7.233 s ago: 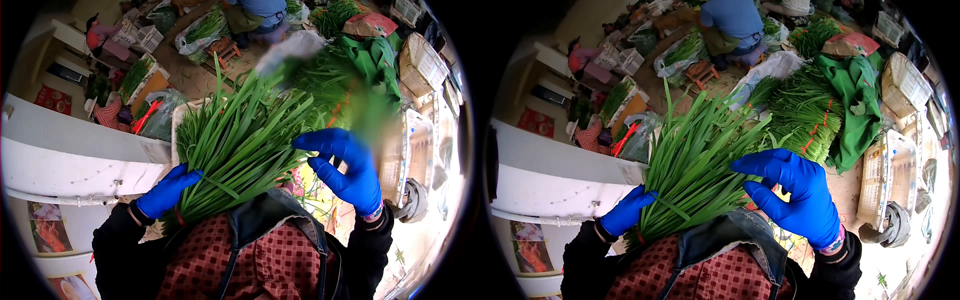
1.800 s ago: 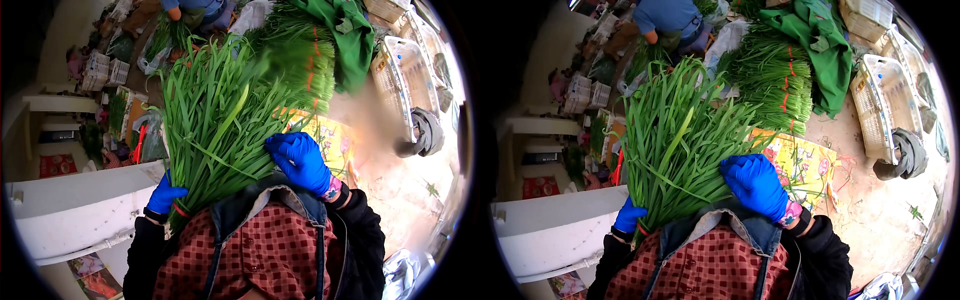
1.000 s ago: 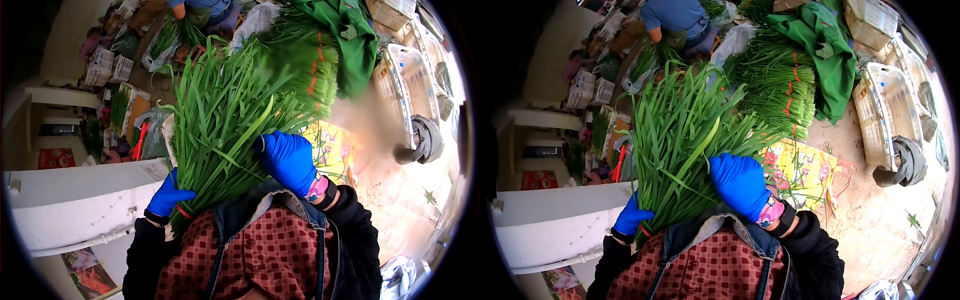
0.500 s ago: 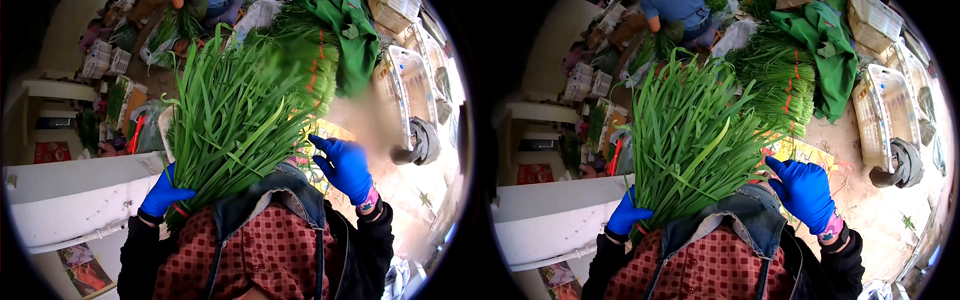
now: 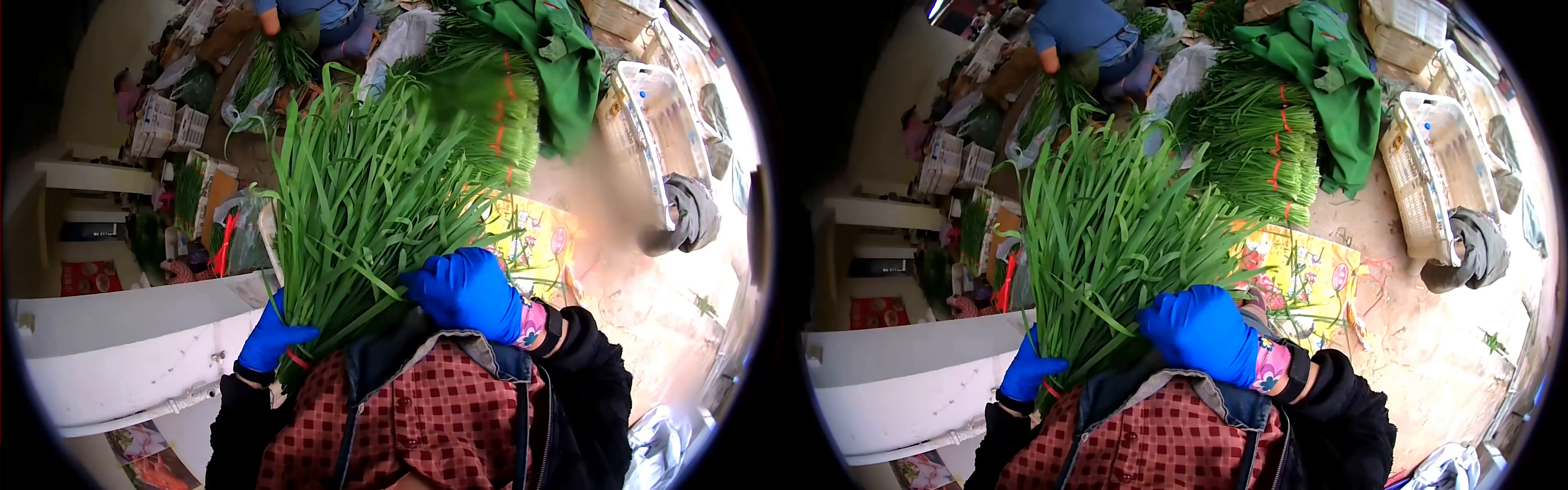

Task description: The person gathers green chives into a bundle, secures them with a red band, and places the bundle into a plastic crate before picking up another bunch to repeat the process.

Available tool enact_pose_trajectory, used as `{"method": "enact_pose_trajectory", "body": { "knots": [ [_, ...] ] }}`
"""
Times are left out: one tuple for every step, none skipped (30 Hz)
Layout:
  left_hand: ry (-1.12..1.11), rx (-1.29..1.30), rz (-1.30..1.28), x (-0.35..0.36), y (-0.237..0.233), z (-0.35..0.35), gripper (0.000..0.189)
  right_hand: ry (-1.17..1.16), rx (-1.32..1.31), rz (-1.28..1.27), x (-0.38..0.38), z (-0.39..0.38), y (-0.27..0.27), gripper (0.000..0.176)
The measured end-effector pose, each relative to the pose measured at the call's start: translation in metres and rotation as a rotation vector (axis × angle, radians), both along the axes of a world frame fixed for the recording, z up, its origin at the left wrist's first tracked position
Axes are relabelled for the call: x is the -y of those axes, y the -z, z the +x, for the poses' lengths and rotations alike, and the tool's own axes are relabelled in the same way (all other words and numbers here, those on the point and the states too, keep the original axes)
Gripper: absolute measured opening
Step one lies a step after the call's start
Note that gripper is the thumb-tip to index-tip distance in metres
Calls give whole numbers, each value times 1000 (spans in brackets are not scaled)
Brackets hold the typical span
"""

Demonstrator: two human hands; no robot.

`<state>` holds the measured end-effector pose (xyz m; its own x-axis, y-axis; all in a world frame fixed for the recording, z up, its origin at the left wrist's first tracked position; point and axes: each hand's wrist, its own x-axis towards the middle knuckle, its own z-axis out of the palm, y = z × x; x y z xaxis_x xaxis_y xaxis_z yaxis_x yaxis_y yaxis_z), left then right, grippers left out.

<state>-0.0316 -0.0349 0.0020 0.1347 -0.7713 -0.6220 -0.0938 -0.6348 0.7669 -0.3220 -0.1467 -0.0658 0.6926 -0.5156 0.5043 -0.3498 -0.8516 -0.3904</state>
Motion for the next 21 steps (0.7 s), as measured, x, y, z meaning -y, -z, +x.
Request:
{"method": "enact_pose_trajectory", "body": {
  "knots": [
    [-1,9,8,-2,2,2,87,-21,179,239,-4,0,3,14],
    [1,12,10,-3,3,3,87,-43,359,479,-7,0,5,14],
    [1,12,-11,-4,4,4,87,-47,368,613,-9,-1,4,13],
    [2,11,-30,-6,5,5,88,-43,371,615,-12,-2,6,13],
    [7,12,-29,-7,5,5,88,-71,458,798,-14,-4,8,12],
    [9,43,-26,-7,6,6,87,-99,545,980,-15,-7,10,11],
    [9,73,-23,-8,6,7,87,-48,652,1291,-8,-18,5,11],
    [11,72,-21,-10,8,10,87,7,755,1604,3,-34,-5,13],
    [24,57,-36,-12,12,14,85,87,693,1507,13,-52,-10,17],
    [36,44,-53,-13,14,16,83,135,645,1445,15,-67,-14,19],
    [29,44,-51,-13,12,15,83,99,427,1449,16,-80,-12,20],
    [-24,7,-34,-12,8,13,81,60,211,1443,16,-91,-9,22],
    [-77,-31,-15,-12,6,12,79,108,-133,1019,9,-98,5,24],
    [-86,-31,-9,-11,6,12,79,143,-447,572,0,-102,22,27],
    [-79,-21,2,-10,5,13,78,217,-512,430,-2,-102,23,31],
    [-74,-11,13,-9,5,15,78,306,-331,401,-2,-99,19,26],
    [-85,-10,24,-10,9,18,78,285,-130,375,1,-90,11,23],
    [-90,-5,27,-11,9,19,78,269,74,349,7,-78,-4,21],
    [-77,-22,29,-9,9,18,79,217,116,232,11,-68,-22,24],
    [-56,-39,28,-4,9,19,79,135,34,174,17,-58,-39,32],
    [-29,-28,13,-4,13,21,83,61,69,55,20,-40,-38,40]
  ]
}}
